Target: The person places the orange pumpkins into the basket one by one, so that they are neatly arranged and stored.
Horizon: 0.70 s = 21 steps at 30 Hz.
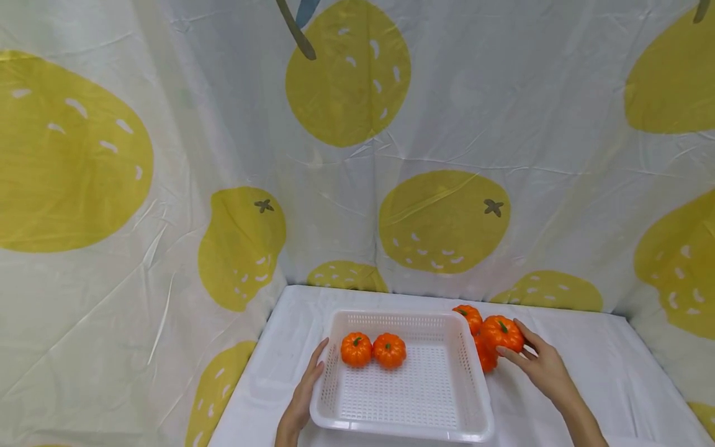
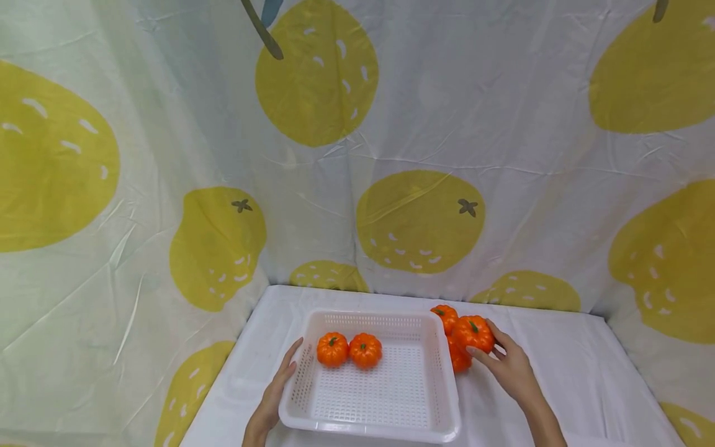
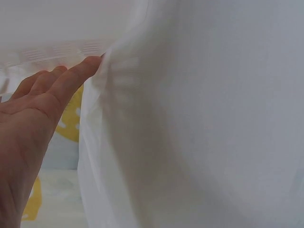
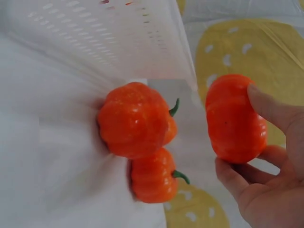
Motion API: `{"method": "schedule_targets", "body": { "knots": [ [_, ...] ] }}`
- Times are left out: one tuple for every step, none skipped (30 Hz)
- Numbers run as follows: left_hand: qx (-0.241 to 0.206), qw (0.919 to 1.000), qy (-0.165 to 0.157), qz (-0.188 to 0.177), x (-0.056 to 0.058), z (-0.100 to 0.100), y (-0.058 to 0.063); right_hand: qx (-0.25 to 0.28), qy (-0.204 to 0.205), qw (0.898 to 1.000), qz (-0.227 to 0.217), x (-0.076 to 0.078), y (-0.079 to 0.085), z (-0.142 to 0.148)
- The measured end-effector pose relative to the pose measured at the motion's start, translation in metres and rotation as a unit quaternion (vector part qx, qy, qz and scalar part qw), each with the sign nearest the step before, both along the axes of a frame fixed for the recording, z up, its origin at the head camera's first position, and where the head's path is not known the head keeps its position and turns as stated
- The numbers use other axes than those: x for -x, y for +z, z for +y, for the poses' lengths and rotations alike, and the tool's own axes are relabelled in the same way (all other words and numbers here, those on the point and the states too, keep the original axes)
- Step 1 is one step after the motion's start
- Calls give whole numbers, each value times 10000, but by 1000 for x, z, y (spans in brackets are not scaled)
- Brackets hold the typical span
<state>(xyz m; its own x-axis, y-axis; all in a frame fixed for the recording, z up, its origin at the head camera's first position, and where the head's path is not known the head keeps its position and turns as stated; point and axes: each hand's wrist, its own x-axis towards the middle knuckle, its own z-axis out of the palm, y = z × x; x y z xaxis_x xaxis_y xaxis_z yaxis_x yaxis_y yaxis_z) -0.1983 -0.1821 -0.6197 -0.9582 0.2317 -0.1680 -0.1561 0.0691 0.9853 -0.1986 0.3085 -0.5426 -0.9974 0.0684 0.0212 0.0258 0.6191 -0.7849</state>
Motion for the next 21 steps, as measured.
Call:
{"method": "schedule_targets", "body": {
  "knots": [
    [2,10000,-8,26,0,0,0,19,35,10000,1,1,1,-1],
    [6,10000,-6,32,0,0,0,39,72,10000,4,2,2,-2],
    [-12,10000,1,35,0,0,-1,69,98,9999,29,3,2,-4],
    [-19,10000,-3,45,0,0,-1,69,109,9999,13,3,3,-5],
    [-28,10000,-4,51,1,0,-1,92,126,9999,9,4,4,-6],
    [-44,10000,-8,51,1,0,-1,126,148,9998,20,5,5,-7],
    [-36,10000,-8,54,1,0,-1,168,175,9997,2,5,5,-9],
    [-22,10000,-15,70,1,0,-1,190,193,9996,-23,6,6,-11],
    [-24,10000,-3,55,1,1,-1,203,214,9996,-51,6,7,-13],
    [-11,10000,10,44,1,1,-1,187,244,9995,-82,7,8,-14],
    [-1,10000,19,42,1,1,-1,167,259,9995,-100,8,9,-16],
    [9,10000,26,31,1,1,-1,132,281,9995,-114,9,10,-18],
    [37,10000,28,39,2,1,-1,96,291,9995,-109,10,10,-19],
    [41,10000,31,38,1,1,-1,81,315,9994,-106,11,10,-21],
    [32,10000,45,19,1,1,-1,59,333,9994,-102,13,11,-22],
    [22,10000,38,38,1,1,-1,46,352,9993,-101,14,11,-24],
    [14,10000,29,48,1,1,-1,49,363,9993,-111,16,12,-25],
    [3,10000,19,61,1,1,-1,82,397,9991,-119,18,12,-27],
    [-7,10000,11,80,1,1,-1,121,426,9989,-129,19,13,-29],
    [-30,10000,6,89,1,1,-1,144,453,9988,-149,21,14,-31],
    [-28,10000,3,91,0,1,-1,134,463,9987,-143,22,14,-33]
  ]
}}
